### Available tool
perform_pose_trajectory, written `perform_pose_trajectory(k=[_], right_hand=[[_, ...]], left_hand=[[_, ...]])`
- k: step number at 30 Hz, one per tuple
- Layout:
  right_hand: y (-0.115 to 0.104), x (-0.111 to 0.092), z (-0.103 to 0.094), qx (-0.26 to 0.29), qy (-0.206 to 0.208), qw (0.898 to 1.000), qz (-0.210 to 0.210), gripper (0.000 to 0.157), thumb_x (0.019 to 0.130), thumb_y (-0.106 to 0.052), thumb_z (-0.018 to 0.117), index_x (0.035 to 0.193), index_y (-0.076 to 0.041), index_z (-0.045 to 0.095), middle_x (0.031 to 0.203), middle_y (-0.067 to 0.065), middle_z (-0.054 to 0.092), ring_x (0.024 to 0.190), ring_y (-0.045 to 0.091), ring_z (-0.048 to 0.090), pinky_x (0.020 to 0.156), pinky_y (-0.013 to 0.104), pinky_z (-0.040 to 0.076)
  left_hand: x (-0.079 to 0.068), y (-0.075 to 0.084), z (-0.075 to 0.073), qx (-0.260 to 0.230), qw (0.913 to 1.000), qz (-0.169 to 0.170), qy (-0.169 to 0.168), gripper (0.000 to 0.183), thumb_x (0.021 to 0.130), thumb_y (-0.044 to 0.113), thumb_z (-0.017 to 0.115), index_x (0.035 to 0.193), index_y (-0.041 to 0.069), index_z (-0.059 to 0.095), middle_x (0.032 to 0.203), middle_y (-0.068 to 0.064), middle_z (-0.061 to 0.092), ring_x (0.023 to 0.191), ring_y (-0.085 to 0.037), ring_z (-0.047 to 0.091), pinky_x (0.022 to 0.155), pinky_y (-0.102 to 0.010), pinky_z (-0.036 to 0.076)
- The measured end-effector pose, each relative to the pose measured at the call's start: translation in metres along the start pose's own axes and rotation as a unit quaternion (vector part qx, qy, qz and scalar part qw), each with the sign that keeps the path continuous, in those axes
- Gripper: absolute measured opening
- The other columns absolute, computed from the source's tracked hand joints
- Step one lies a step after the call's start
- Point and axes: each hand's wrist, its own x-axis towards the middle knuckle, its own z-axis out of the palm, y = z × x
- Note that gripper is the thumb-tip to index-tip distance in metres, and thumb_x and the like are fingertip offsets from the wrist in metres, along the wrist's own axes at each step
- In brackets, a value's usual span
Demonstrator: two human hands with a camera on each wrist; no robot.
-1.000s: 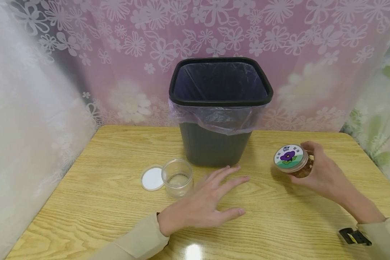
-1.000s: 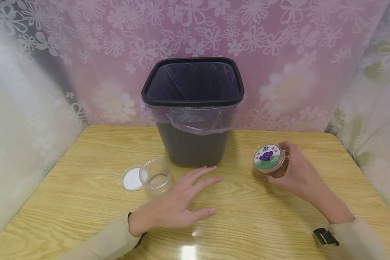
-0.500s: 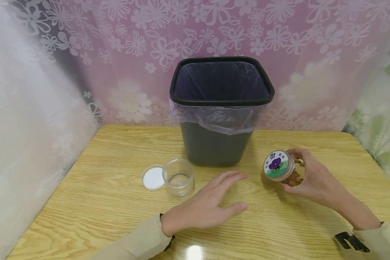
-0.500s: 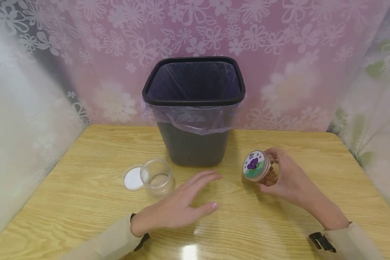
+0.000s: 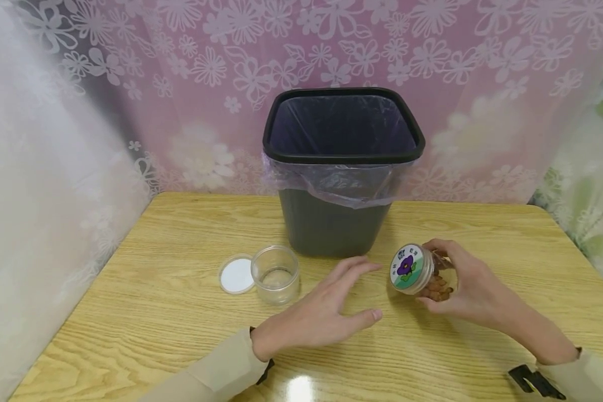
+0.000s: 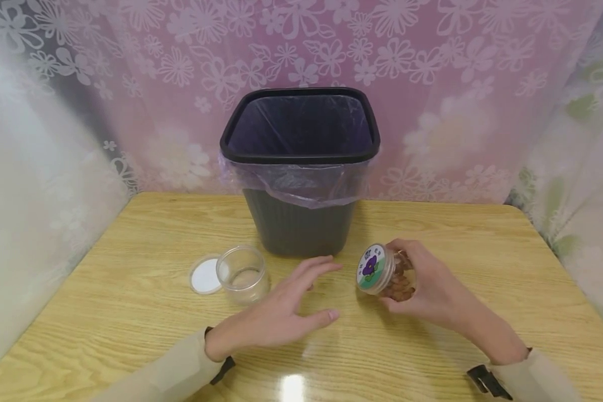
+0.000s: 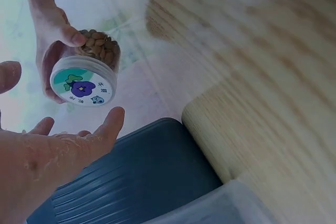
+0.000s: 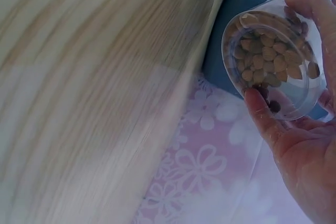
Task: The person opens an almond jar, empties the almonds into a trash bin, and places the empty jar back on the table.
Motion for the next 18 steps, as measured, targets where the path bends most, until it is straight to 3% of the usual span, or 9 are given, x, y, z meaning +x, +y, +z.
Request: perform_pose_trajectory(k=[10,18], right_hand=[[-0.015,0.004,0.007,0.043,-0.025,0.999,-0.008,0.103,0.049,-0.007,0.100,0.140,-0.003,0.052,0.130,0.002,0.063,0.111,-0.005,0.059,0.089,0.009,0.052],[-0.025,0.004,0.011,0.080,-0.041,0.996,0.009,0.099,0.055,-0.005,0.098,0.141,-0.008,0.050,0.128,0.002,0.064,0.108,-0.003,0.061,0.090,0.008,0.050]], left_hand=[[0.004,-0.002,0.001,0.006,0.9999,0.004,0.014,0.075,0.096,0.045,0.065,0.159,0.044,0.024,0.169,0.008,0.019,0.150,-0.023,0.038,0.116,-0.053,0.041],[0.007,-0.005,0.000,0.017,0.9986,0.042,0.028,0.082,0.091,0.035,0.075,0.158,0.044,0.028,0.168,0.005,0.020,0.152,-0.022,0.036,0.116,-0.049,0.042]])
